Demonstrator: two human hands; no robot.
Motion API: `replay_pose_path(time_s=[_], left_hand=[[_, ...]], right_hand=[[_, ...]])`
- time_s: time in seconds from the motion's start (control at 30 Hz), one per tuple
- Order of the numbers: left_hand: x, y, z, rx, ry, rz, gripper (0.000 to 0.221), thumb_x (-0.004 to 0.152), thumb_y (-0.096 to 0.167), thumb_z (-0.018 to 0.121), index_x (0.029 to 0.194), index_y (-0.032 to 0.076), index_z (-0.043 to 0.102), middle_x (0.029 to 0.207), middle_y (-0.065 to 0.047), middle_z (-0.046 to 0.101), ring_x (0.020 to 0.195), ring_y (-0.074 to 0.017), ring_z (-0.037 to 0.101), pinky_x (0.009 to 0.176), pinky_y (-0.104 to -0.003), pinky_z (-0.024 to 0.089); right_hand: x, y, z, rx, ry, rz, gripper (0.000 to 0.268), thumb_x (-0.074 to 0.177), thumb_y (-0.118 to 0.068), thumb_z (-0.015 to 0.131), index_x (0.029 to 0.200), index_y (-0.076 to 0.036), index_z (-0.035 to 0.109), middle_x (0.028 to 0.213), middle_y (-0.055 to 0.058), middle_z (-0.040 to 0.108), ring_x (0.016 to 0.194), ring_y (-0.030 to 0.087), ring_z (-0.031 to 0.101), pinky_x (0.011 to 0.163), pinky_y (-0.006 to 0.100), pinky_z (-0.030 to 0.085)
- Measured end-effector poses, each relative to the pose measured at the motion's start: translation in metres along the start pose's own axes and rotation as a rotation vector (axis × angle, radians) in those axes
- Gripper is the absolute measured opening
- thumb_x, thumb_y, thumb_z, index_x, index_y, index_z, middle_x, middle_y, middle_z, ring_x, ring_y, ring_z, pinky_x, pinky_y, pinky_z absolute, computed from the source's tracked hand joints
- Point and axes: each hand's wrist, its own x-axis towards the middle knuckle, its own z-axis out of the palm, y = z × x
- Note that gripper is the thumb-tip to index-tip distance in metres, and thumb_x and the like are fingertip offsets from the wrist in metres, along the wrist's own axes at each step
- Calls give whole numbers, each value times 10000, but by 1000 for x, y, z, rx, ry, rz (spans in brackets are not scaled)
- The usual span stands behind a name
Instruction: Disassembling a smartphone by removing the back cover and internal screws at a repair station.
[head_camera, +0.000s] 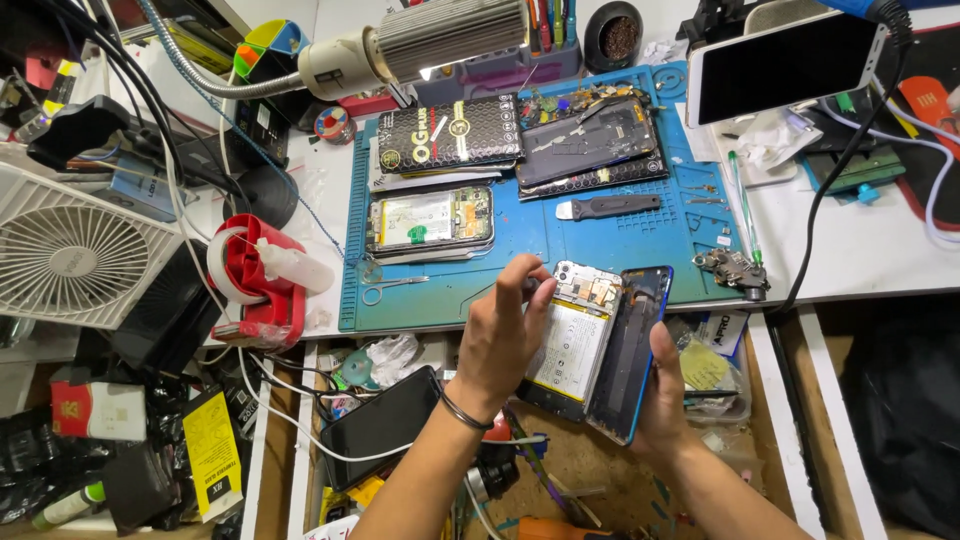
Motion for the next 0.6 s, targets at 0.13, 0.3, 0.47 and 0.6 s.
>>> replay_pose_path(time_s=[0.13, 0.3, 0.47, 0.6], left_hand=[[14, 12, -8, -63, -179, -81, 395, 1039, 6, 535, 1317, 126, 281, 992, -193, 648, 624, -292, 618, 487, -367, 531], [24, 23, -20, -101, -332, -120, 517, 979, -86, 560, 1379, 110, 297, 1104, -222, 663, 662, -311, 629, 583, -424, 528], [32, 26, -22, -121, -423, -141, 462, 967, -80, 519, 1365, 99, 365, 1263, -194, 656, 969, -386, 700, 783, -491, 531], [42, 27, -27, -140, -508, -165, 437, 959, -111, 493, 1322, 125, 436, 1148, -110, 672, 728, -300, 606, 643, -438, 481]], right_hand=[[-5, 2, 1, 23, -24, -21, 1060, 693, -637, 335, 1551, -22, 428, 1464, 296, 552, 1287, 478, 535, 1051, 628, 420], [-6, 12, -6, 52, -44, -43, 1042, 714, -646, 356, 1523, 3, 457, 1411, 305, 583, 1229, 476, 563, 1000, 620, 453], [7, 26, -26, -1, -269, -205, 975, 783, -763, 523, 1413, -18, 529, 1146, 270, 705, 901, 439, 715, 515, 514, 626], [-5, 15, -4, -5, 11, -128, 998, 710, -653, 400, 1444, 16, 502, 1273, 330, 636, 1103, 490, 625, 872, 632, 527]])
